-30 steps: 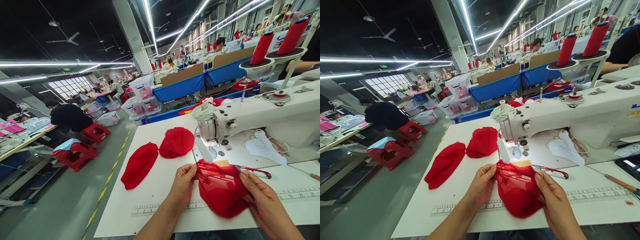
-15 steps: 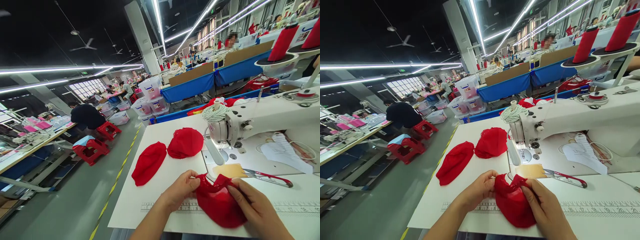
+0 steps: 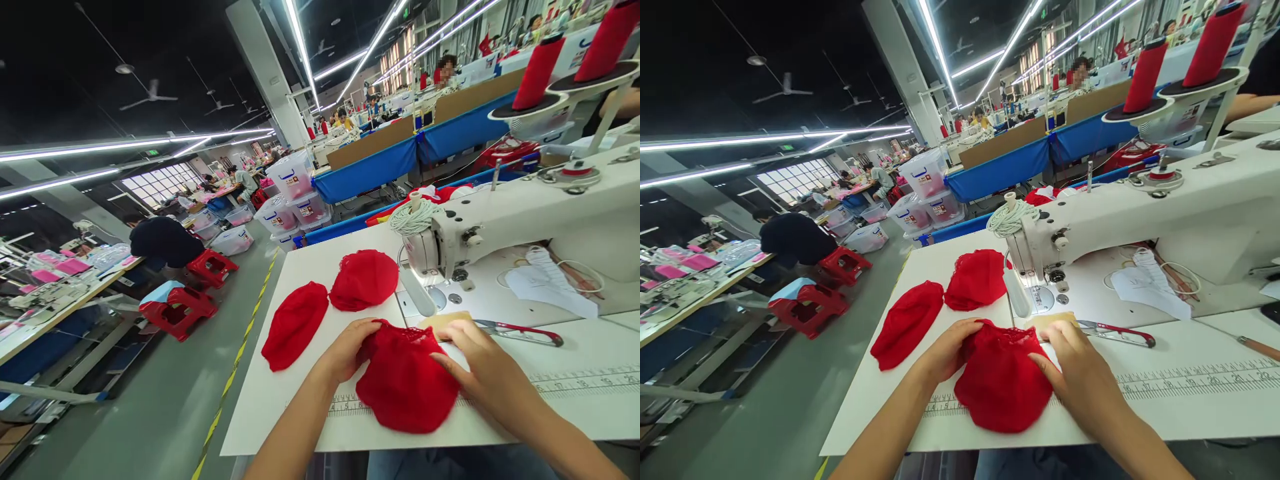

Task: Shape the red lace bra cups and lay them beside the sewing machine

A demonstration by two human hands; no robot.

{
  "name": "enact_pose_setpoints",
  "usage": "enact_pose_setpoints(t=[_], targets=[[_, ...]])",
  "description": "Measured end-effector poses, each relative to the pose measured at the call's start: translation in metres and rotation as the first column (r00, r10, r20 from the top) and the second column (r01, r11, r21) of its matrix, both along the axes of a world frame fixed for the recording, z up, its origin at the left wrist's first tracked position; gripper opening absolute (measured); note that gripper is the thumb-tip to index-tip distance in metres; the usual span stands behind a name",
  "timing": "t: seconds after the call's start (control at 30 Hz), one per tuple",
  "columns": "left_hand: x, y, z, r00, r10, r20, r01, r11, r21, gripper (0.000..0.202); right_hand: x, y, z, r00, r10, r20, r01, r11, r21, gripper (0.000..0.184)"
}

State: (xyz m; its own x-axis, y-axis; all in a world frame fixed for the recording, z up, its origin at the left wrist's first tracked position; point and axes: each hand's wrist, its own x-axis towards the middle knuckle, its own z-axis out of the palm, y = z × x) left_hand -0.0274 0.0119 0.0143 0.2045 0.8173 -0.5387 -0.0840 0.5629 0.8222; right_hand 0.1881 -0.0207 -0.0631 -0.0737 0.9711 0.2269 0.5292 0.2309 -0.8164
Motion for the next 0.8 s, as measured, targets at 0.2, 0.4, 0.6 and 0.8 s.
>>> enact_pose_setpoints(t=[0.2,0.4,0.6,0.8], targets=[[0.018,0.01,-0.016,0.972,0.086,0.218,-0.052,0.986,-0.159,0.038,-0.004,0.003,0.02,0.914,-0.038,-0.403,-0.088,0.953,-0.289,0.027],[0.011,0.01,-0.018,0.957,-0.074,0.28,0.078,0.997,-0.006,0.046,0.002,0.003,0.025,0.319,-0.313,-0.895,-0.351,0.838,-0.418,0.024],[0.005,0.016,-0.015,0.973,-0.176,0.148,0.162,0.981,0.102,0.052,0.002,0.002,0.016,0.219,-0.425,-0.878,-0.308,0.824,-0.476,0.03],[-0.002,0.015,-0.005,0.907,-0.419,-0.045,0.419,0.908,-0.016,0.047,-0.002,0.004,0.018,0.325,-0.42,-0.848,-0.177,0.853,-0.49,0.038]])
